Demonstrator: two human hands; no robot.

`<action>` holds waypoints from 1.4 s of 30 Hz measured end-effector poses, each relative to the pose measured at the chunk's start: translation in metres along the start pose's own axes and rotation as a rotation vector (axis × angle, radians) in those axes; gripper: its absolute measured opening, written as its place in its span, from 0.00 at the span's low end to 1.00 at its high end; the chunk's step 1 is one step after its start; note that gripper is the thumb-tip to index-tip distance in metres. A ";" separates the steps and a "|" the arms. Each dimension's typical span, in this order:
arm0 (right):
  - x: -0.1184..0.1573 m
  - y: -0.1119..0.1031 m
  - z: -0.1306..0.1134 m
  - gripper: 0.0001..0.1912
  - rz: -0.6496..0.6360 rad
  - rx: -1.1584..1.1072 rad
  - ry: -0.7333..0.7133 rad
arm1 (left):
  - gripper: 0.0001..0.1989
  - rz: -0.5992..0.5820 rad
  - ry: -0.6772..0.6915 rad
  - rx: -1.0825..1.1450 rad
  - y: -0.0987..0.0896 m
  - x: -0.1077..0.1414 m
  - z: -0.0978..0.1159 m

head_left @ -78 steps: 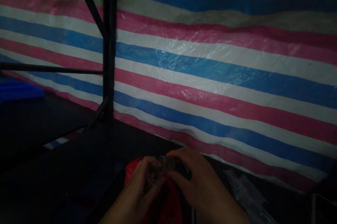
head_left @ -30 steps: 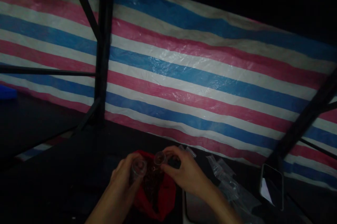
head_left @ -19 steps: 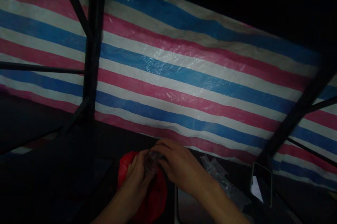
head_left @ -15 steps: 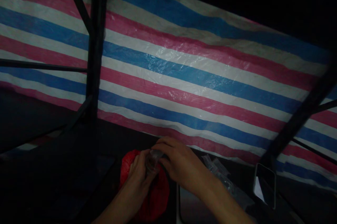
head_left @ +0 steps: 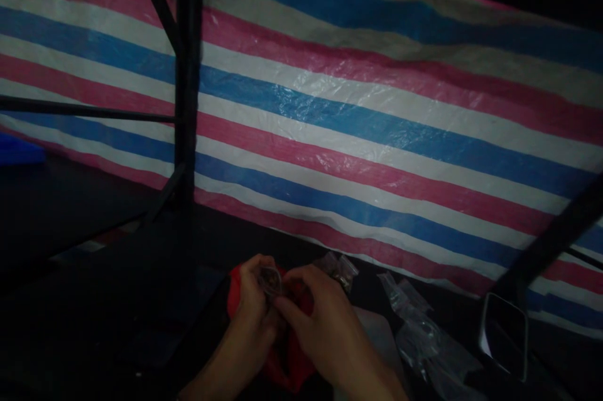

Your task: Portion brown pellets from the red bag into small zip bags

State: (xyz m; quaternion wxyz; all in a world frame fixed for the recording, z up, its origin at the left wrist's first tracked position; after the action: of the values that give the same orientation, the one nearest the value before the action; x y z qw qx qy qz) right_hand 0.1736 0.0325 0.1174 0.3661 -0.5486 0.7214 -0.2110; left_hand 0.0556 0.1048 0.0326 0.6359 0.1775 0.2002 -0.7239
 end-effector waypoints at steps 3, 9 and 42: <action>0.002 -0.014 0.002 0.09 0.041 -0.037 0.053 | 0.22 -0.016 0.028 -0.033 0.016 -0.004 0.009; 0.002 -0.057 0.025 0.10 0.117 -0.054 0.150 | 0.26 -0.108 0.072 -0.046 0.049 -0.005 0.030; -0.038 0.019 0.040 0.15 -0.063 -0.182 0.214 | 0.29 0.195 -0.810 0.666 0.021 0.077 -0.022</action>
State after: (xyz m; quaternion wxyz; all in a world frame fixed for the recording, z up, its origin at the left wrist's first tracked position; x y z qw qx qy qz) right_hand 0.1970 0.0782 0.0896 0.2289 -0.5763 0.7550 -0.2134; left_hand 0.0666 0.0486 -0.0265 0.6359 0.0939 -0.3196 -0.6962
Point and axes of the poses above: each hand's wrist, its own x-axis away from the middle knuckle, its own y-axis out of the palm, z = x × y, the point moved 8 cm from there along -x, towards the middle knuckle, and after that the axes turned 3 degrees about x, right-handed, at the moved point
